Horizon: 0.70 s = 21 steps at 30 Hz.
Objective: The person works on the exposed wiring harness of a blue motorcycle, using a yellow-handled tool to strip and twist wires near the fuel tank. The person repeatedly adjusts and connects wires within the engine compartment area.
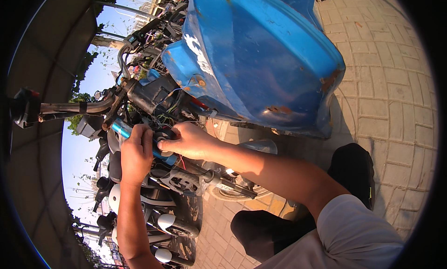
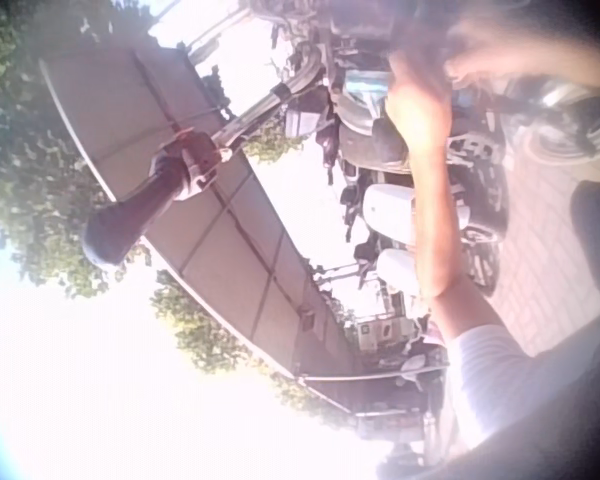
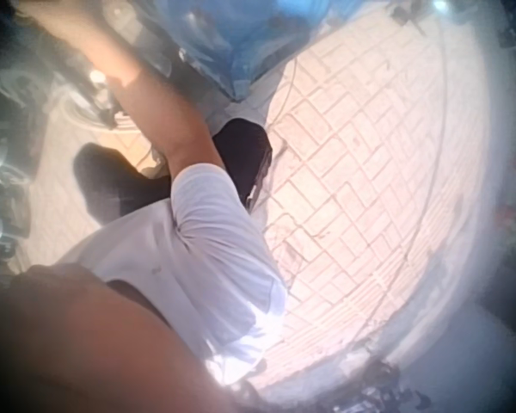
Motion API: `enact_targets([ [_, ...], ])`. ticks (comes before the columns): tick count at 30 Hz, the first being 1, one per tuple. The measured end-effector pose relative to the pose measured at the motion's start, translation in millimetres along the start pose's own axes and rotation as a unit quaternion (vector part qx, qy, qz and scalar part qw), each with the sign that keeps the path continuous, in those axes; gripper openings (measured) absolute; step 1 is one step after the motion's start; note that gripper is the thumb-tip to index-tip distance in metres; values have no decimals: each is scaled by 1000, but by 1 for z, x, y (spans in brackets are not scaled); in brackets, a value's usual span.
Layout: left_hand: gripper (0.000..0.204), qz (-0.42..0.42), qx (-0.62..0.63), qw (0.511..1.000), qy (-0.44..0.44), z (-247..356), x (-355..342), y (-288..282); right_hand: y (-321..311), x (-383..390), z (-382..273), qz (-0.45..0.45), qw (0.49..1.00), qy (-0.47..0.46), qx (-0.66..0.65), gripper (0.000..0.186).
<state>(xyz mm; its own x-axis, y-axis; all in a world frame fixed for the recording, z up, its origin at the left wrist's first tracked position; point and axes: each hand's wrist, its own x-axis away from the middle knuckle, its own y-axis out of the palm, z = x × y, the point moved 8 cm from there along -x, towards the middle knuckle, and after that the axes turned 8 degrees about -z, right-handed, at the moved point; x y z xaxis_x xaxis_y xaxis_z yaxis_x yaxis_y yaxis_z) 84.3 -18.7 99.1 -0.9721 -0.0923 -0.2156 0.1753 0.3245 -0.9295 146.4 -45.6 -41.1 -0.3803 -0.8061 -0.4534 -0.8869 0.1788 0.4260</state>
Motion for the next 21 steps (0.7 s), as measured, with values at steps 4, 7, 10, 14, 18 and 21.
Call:
enact_targets([
  [4, 13, 19, 45, 999, 20, 2, 14, 6, -19, 9, -14, 58, 998, 30, 1, 36],
  [7, 25, 41, 9, 998, 46, 6, 19, 15, -32, 11, -40, 70, 969, -5, 239, 38],
  [10, 23, 85, -22, 995, 49, 7, 20, 20, -41, 9, -69, 142, 944, -134, 265, 33],
  [14, 12, 166, 42, 984, 53, 7, 20, 22, -47, 3, -84, 219, 889, -185, 357, 31],
  [18, 13, 167, 81, 983, -6, -2, 18, 23, -32, 8, -81, 135, 893, -231, 361, 34],
  [21, 15, 155, 108, 981, -33, -7, 16, 19, -10, 20, -76, 77, 814, -259, 513, 42],
])
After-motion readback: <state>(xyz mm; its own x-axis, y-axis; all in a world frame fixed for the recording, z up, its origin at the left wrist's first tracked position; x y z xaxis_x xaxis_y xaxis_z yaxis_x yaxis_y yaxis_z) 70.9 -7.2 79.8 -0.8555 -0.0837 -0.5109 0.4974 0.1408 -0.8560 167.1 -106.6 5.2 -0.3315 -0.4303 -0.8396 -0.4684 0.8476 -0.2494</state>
